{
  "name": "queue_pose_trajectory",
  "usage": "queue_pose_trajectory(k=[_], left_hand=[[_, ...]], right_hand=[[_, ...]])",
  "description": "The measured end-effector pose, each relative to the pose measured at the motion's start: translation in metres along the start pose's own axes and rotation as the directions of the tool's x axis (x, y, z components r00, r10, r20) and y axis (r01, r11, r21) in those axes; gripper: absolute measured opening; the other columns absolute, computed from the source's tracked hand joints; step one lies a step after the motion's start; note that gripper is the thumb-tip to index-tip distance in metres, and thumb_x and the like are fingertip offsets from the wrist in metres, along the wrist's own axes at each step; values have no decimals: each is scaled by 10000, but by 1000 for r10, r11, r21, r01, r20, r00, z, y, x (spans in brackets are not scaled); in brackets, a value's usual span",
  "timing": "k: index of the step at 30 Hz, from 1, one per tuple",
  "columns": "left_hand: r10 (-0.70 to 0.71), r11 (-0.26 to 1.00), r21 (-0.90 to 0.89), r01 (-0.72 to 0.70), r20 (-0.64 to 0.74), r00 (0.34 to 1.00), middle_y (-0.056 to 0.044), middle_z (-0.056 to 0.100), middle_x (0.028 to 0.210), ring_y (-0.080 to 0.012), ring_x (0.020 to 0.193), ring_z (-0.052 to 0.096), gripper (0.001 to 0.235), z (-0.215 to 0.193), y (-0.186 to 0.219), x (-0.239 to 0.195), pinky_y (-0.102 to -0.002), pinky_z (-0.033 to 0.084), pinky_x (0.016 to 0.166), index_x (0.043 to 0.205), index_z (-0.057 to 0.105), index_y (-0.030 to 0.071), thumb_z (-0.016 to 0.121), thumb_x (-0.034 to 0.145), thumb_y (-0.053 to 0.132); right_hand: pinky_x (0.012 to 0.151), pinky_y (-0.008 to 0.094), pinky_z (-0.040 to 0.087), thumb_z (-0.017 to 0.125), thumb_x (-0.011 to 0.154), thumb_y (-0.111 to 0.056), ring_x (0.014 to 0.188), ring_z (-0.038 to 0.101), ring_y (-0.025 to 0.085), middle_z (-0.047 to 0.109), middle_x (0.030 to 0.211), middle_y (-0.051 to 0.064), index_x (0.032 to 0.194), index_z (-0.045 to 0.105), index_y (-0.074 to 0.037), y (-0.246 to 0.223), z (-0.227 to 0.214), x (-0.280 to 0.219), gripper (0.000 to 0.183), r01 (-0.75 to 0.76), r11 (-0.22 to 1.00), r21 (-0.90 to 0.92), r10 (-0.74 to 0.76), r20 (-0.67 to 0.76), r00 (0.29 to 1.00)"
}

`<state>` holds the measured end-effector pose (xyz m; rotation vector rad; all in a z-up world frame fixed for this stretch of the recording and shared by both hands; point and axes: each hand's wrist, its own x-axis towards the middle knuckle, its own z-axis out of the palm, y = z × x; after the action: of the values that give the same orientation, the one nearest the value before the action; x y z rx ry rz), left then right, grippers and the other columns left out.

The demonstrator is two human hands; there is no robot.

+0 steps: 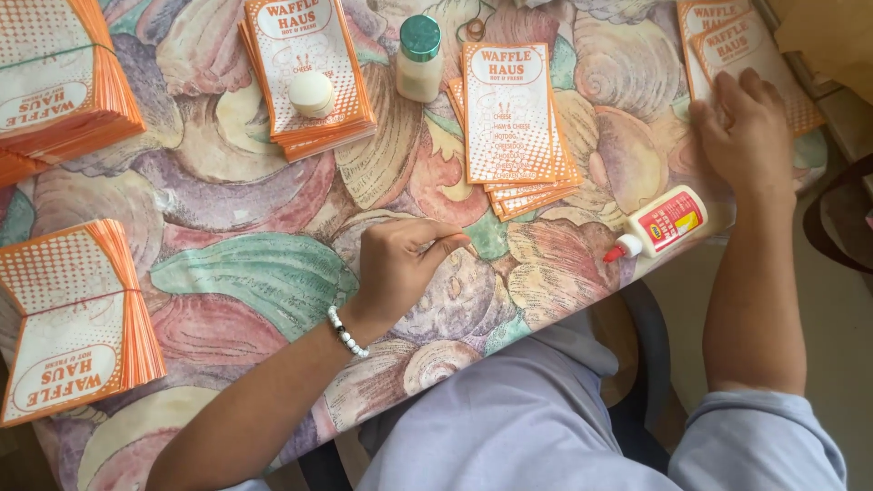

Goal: Applying glue to the edges of paper bags and folding them to seal.

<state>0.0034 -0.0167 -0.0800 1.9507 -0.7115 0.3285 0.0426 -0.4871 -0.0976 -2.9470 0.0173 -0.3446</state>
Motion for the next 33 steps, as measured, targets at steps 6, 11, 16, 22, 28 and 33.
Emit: queue_pose_trajectory(k=[6, 11, 16, 22, 28, 33], left_hand=[[-61, 998, 27, 64, -96, 994, 5, 740, 712, -142, 617, 667, 203, -3, 2, 2, -307, 473, 609, 744, 763, 127, 891, 805, 273], [-54, 995, 77, 56, -24, 998, 20, 527, 605, -108, 478, 475, 378, -4, 0, 12, -285, 323, 438, 776, 600, 104, 496, 1071, 317], [-83, 989, 115, 88, -39, 996, -38, 477, 408, -268, 439, 608, 531, 1, -15, 11, -300, 460, 484, 580, 509, 177, 597, 1064, 375], [-156, 943, 319, 92, 180, 971, -268, 663, 1325, -397, 1390, 489, 487, 24, -9, 28, -567, 164, 1226, 1378, 624, 1, 458, 1093, 359], [-149, 887, 459, -48, 382, 912, -250, 515, 1515, -427, 1504, 295, 741, 37, -4, 25, -659, -5, 1213, 1415, 589, 27, 277, 1064, 600], [-31, 861, 457, -224, 488, 873, -216, 401, 1613, -494, 1507, 273, 748, 42, -11, 16, -733, 87, 1182, 1509, 506, 62, 306, 1047, 615]], right_hand=[[1068, 619, 349, 607, 1185, -173, 1379, 414, 546, 445, 1516, 421, 1513, 505, 206, -43, -21, 1, 512, -29, 985, 169, 53, -139, 989], [1183, 554, 298, 656, 1075, -276, 1473, 373, 448, 408, 1588, 326, 1535, 481, 81, -146, -20, -38, 607, 13, 968, 250, -4, -38, 999], [1088, 641, 383, 546, 1044, -615, 1364, 468, 528, 477, 1475, 385, 1513, 447, 99, -230, -14, -44, 860, -105, 970, 218, 78, 127, 989], [834, 490, 512, 569, 1049, -710, 1045, 605, 393, 551, 1099, 184, 1426, 528, 135, -208, 31, -28, 926, -53, 998, 27, 54, -33, 998], [853, 541, 524, 916, 800, -270, 918, 665, 421, 647, 851, 179, 1406, 628, 20, -181, 29, -18, 731, -99, 935, 342, 118, -35, 992], [730, 330, 536, 897, 882, -206, 770, 730, 184, 736, 763, -3, 1012, 813, -222, -158, 30, -22, 155, -182, 919, 350, 257, -180, 950]])
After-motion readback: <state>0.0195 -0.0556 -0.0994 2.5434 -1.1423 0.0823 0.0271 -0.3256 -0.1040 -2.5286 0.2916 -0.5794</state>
